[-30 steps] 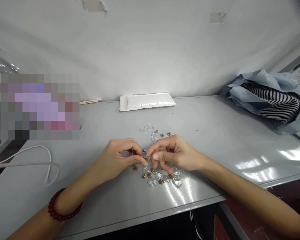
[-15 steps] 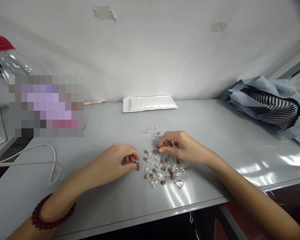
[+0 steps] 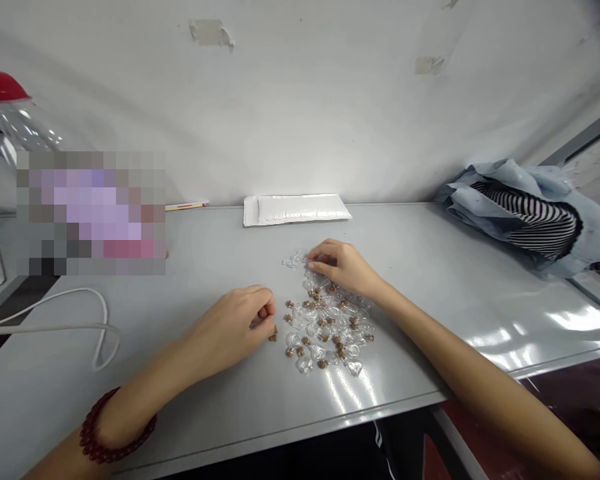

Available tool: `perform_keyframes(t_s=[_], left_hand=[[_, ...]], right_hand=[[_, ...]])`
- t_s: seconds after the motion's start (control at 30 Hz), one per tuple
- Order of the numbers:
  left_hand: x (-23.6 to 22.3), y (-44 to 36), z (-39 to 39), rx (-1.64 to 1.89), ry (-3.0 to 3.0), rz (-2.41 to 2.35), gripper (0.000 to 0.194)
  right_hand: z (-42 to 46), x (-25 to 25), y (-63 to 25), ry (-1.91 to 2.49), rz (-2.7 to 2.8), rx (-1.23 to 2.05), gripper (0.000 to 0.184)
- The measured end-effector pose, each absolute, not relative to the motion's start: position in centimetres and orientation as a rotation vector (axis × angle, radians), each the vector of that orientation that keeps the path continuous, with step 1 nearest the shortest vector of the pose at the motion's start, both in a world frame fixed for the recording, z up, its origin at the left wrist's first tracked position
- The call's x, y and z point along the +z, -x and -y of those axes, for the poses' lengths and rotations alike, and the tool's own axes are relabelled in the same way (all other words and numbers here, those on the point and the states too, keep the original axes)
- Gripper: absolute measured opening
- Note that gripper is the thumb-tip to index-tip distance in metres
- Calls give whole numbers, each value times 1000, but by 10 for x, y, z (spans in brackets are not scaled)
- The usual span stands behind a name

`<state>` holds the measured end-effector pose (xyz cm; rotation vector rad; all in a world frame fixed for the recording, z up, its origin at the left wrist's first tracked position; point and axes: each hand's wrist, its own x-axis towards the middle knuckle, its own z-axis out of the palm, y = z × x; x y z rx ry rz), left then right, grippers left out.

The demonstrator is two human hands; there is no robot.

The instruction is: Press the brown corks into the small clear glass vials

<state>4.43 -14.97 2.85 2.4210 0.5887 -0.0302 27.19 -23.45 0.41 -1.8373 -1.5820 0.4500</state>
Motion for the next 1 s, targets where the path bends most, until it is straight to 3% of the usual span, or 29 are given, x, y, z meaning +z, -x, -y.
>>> perform_keyframes(t_s=[0.3, 0.6, 1.0], left_hand=[[36, -51, 156, 150, -2284, -686, 13], [38, -51, 161, 480, -1832, -797, 15], [33, -52, 174, 503, -1672, -848, 16]], right_hand=[[243, 12, -272, 1902, 1546, 495, 13], [266, 28, -234, 1520, 1454, 691, 15], [270, 17, -212, 1418, 1508, 638, 12]])
